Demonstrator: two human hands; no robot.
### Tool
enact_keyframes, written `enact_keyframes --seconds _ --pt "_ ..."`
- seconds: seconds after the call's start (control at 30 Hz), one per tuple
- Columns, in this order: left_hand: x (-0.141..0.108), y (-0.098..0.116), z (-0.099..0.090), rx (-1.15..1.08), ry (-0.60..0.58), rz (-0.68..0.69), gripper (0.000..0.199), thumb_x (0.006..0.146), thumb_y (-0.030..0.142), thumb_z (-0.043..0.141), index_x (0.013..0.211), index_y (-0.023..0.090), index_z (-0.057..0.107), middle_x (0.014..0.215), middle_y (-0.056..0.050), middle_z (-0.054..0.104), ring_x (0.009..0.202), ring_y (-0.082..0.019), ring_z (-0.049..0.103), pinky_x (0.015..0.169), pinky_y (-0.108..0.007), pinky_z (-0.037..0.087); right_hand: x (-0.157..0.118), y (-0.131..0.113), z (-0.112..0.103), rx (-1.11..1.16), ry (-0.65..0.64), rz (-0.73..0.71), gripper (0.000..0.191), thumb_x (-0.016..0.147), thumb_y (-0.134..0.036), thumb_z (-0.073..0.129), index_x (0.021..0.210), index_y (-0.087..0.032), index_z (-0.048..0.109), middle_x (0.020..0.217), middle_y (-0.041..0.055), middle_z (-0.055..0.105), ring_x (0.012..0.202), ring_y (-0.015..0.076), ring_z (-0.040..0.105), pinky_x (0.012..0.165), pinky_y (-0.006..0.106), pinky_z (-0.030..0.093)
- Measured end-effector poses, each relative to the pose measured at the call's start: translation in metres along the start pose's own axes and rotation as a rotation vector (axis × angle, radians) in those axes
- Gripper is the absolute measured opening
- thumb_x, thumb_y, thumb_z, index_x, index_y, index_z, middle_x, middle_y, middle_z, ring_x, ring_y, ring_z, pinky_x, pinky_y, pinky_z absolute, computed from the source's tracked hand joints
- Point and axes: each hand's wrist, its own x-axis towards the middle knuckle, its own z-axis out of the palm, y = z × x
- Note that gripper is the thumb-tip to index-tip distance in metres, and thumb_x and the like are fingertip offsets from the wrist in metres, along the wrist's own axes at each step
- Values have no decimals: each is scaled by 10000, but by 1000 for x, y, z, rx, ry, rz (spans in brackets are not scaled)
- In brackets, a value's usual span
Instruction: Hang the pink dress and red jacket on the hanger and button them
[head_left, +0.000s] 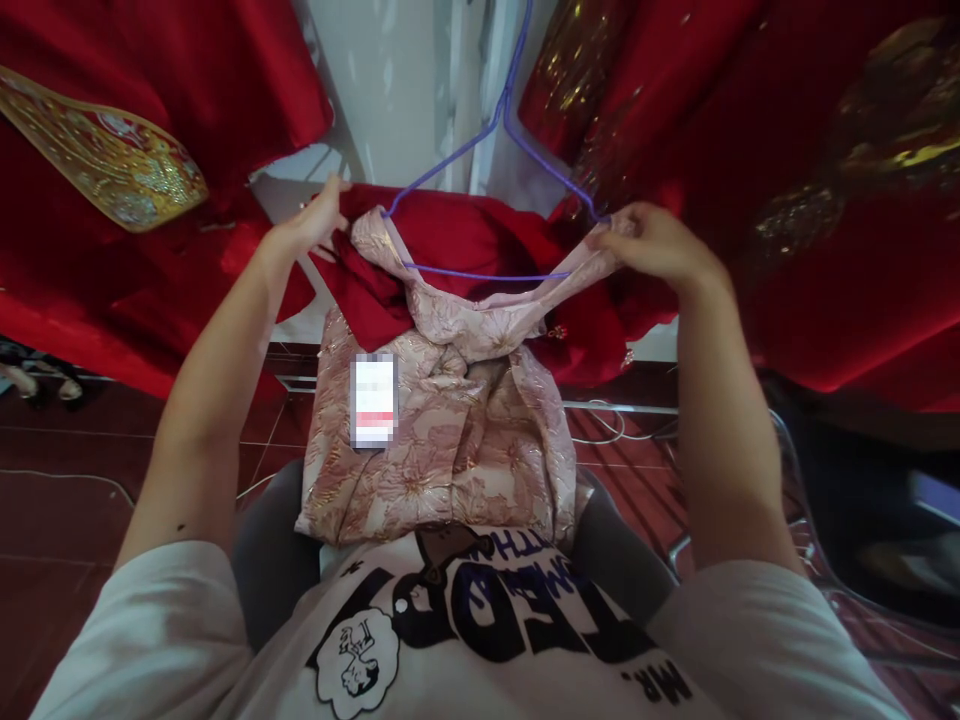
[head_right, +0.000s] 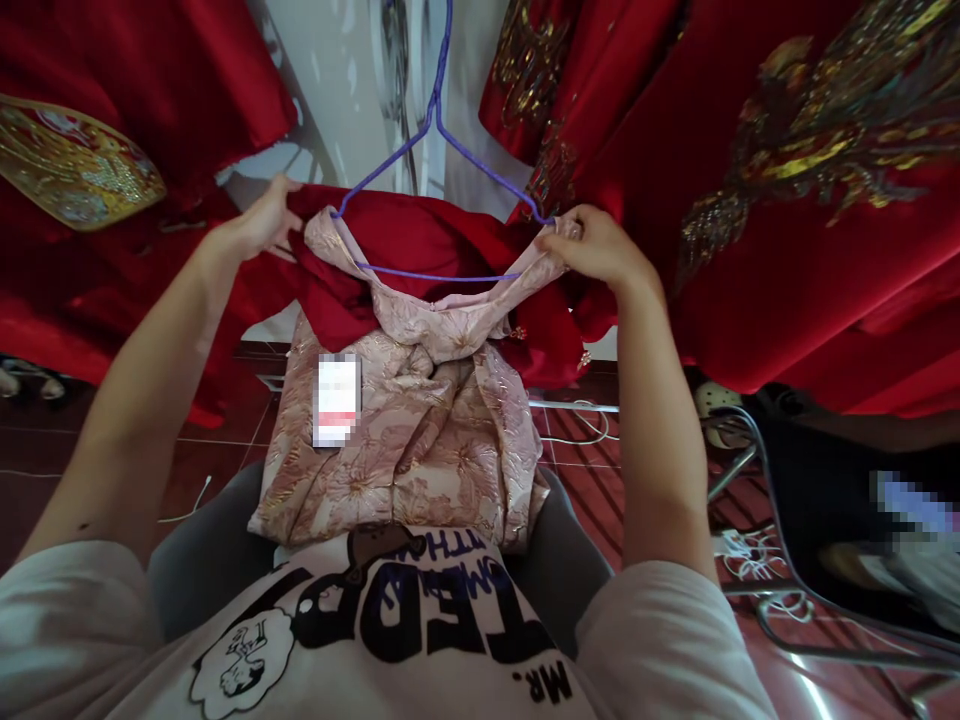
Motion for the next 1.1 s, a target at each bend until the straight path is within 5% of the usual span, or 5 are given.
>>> enact_keyframes --seconds 0.2,0.33,0.6,0.73,1.1 --pt "-6 -5 7 -230 -360 -277 710 1027 694 204 965 131 632 676 -97 645 728 -274 717 815 -528 597 -10 10 13 46 101 -295 165 1009 -325 556 1119 -233 637 1212 124 712 1065 225 619 981 341 458" --pt "-16 -4 -4 -153 -454 -356 1061 944 840 -72 903 87 673 748 -178 721 778 -288 731 806 -483 588 -16 19 13 105 118 -330 264 1031 -361 433 1155 -248 636 1243 137 702 1094 242 620 987 362 445" --pt "-59 53 12 356 484 34 672 1040 728 384 1029 141 710 993 -130 722 1107 -316 656 1024 -482 465 -10 19 26 104 203 -332 349 977 -421 483 1231 -239 638 1309 154 696 1147 253 619 1024 363 432" --pt "-45 59 35 310 386 223 593 947 715 527 1258 218 613 1082 -66 710 1199 -283 568 1056 -476 402 -14 8 28 74 251 -275 342 949 -252 443 1186 -189 681 1298 157 718 1149 252 655 1016 336 456" --pt "-29 7 24 -198 242 -40 372 991 232 495 629 227 413 595 -4 422 732 -189 546 779 -382 491 -10 6 21 100 376 -27 317 918 -149 540 1132 -119 772 1198 174 770 1085 235 727 992 287 511"
